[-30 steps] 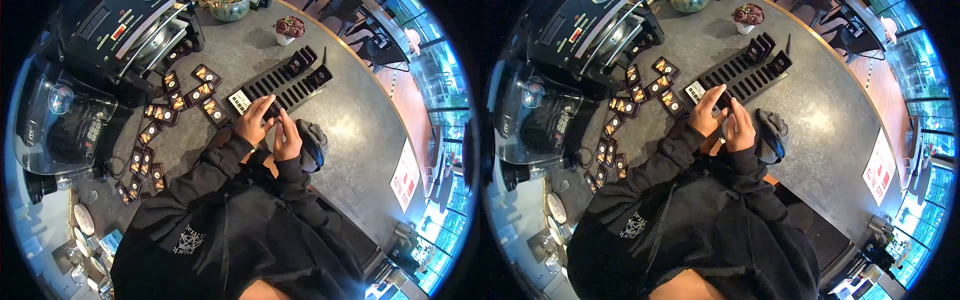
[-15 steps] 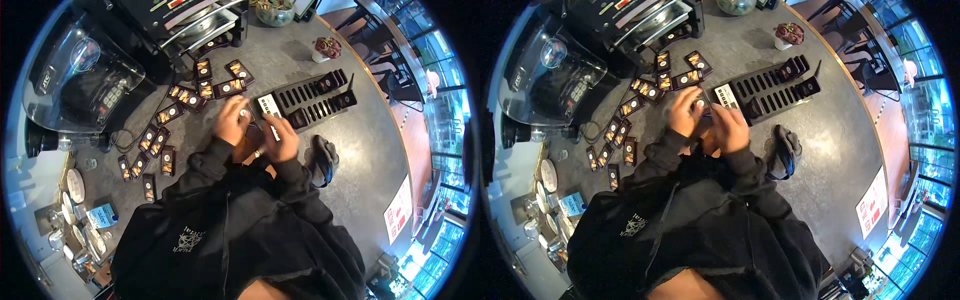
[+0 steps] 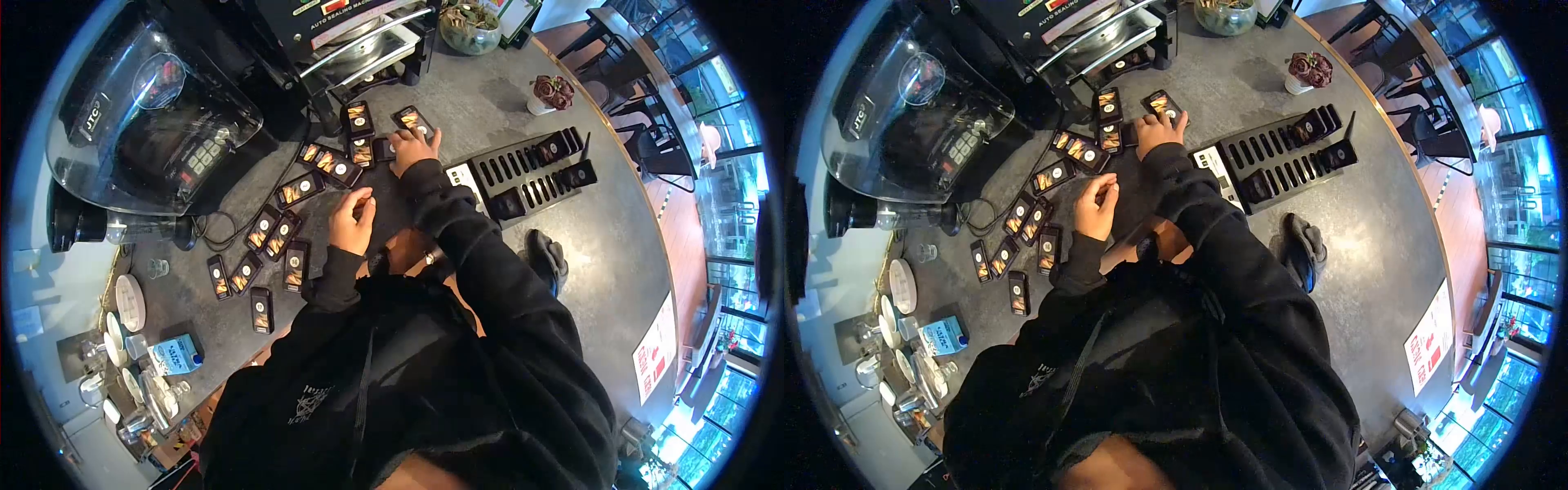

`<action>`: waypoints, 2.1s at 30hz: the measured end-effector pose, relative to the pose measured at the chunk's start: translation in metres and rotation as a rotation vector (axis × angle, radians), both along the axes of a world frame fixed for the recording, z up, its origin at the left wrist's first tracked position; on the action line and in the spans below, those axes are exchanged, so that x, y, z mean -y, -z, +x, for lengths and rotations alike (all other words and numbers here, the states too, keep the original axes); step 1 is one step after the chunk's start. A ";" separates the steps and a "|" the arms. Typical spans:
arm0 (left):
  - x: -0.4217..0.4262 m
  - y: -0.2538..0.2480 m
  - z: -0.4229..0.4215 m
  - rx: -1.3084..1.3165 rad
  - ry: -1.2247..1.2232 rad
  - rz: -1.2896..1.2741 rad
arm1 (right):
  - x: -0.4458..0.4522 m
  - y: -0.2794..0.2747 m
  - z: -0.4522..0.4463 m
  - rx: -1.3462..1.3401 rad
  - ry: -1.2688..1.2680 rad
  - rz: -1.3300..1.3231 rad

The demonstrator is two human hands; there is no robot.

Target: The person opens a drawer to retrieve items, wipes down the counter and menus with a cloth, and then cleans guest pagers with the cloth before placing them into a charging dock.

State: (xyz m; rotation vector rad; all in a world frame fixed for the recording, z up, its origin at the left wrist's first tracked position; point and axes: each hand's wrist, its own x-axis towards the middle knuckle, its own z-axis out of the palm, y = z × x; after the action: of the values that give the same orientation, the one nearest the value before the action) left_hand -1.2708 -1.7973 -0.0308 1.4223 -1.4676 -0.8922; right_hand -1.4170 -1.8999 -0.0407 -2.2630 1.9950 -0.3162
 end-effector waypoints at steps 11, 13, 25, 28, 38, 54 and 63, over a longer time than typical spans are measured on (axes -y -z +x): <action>0.030 0.012 -0.026 -0.662 0.157 0.221 | -0.056 -0.059 -0.017 0.400 0.178 -0.356; 0.020 -0.023 -0.043 -0.894 0.145 0.385 | -0.075 -0.076 -0.021 0.448 0.236 -0.396; 0.004 -0.050 -0.096 -1.527 0.641 0.876 | -0.170 -0.106 -0.094 0.411 0.472 -0.609; 0.006 -0.042 -0.101 -1.485 0.657 0.884 | -0.208 -0.078 -0.138 -0.012 0.777 -0.449; 0.000 -0.058 -0.125 -1.419 0.601 0.941 | -0.259 -0.002 -0.184 -0.014 0.815 -0.323; -0.034 -0.080 -0.133 -1.230 0.500 0.932 | -0.205 -0.116 -0.078 0.343 0.400 -0.516; -0.022 -0.073 -0.122 -1.248 0.643 0.983 | -0.207 -0.111 -0.065 0.324 0.319 -0.571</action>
State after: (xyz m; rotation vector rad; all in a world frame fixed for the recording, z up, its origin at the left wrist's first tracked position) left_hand -1.3925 -1.7751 0.0420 0.5418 -0.4094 -2.5190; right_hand -1.4820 -1.6930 0.0701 -1.9467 2.2761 -1.3391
